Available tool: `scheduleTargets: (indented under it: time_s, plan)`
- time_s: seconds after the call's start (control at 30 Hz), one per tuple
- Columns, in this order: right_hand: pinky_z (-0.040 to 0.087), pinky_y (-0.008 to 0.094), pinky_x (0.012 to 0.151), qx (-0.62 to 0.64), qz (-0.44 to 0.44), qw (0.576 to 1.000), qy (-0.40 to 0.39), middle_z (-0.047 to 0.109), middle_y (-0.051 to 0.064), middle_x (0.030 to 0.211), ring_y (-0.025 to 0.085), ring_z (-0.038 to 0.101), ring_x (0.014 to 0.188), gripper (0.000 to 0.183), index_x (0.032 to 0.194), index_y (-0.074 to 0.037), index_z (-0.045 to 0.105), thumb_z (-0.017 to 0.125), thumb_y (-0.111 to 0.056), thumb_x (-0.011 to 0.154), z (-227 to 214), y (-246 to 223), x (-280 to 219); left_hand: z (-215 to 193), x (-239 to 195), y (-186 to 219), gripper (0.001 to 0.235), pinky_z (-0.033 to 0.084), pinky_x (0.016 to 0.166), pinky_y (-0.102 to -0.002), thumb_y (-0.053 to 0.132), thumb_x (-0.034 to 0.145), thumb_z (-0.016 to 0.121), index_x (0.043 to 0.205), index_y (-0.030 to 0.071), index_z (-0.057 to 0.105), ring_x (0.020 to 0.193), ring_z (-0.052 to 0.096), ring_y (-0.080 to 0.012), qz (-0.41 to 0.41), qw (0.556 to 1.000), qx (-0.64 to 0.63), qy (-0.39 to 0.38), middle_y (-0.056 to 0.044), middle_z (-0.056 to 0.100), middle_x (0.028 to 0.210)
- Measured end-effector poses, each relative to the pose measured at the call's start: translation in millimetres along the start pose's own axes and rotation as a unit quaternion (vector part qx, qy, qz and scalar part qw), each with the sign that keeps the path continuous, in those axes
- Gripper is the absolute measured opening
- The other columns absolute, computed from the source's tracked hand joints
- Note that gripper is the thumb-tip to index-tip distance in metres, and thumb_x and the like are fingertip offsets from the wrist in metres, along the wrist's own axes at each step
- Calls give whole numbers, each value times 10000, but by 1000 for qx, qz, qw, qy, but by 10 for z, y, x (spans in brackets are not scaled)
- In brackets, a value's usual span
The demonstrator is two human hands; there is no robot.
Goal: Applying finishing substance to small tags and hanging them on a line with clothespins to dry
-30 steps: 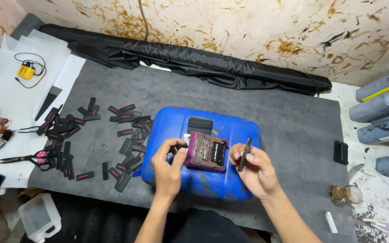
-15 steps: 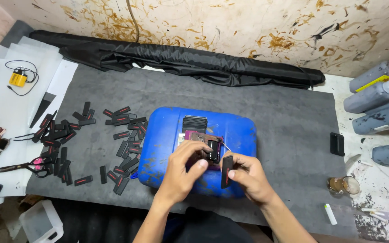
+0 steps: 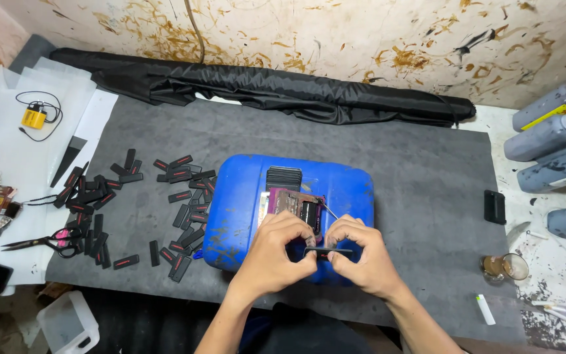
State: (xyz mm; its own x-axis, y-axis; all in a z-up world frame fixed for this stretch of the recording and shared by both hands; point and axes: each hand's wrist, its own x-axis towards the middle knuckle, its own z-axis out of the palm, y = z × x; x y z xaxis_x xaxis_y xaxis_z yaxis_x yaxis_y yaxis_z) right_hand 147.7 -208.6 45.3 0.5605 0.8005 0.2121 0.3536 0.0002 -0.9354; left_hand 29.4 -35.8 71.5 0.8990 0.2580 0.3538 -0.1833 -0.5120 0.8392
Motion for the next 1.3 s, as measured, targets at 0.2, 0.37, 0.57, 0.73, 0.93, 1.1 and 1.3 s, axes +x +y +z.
scheduleTargets:
  time_s: [0.2,0.37,0.57,0.73,0.93,1.1,1.3]
  plan:
    - [477,356,919,75,40,996,15,688,103,988,220,615,942,271,930,-16,677,737,-189,730,2,37,-81,112,-44,-63,123,472,853,-312,69,663,706,772,43,656,819,621,-193,-18,996,-76,48,-42,714,859]
    - [453,320,887,219,79,971,54,671,142,1040,218,599,944,249,979,22,690,735,-99,766,187,181,-184,230,-80,-55,101,470,870,-301,48,680,690,770,45,645,837,609,-182,-29,990,-111,85,-35,723,860]
    - [434,342,903,364,67,915,158,627,172,1016,245,551,967,128,922,28,641,669,10,798,411,113,-187,360,-132,-64,97,501,859,-320,34,707,659,803,20,660,896,606,-200,-43,976,-173,121,-77,709,894]
    - [403,344,912,411,46,888,202,592,151,962,244,521,964,100,889,-11,600,670,13,821,498,107,-154,492,-181,-105,99,497,891,-339,37,736,669,829,17,640,923,597,-207,-48,963,-203,169,-94,694,936]
    - [423,323,898,406,47,883,232,610,149,945,226,536,933,74,881,4,621,658,33,824,544,108,-107,574,-196,-76,107,481,904,-330,25,749,666,851,21,635,935,579,-209,-62,955,-202,207,-95,683,959]
    - [413,282,877,294,12,927,232,627,124,975,194,528,910,103,906,8,638,675,44,816,355,230,-13,467,-275,-167,404,438,944,-328,173,812,542,1176,5,593,1008,565,-221,-97,935,-224,259,-120,610,1130]
    - [461,288,909,86,-25,976,200,658,106,979,187,574,925,161,933,21,654,679,82,787,187,455,186,329,-386,-414,451,392,1008,-328,117,835,482,1264,-9,544,1064,518,-211,-64,903,-220,364,-141,591,1224]
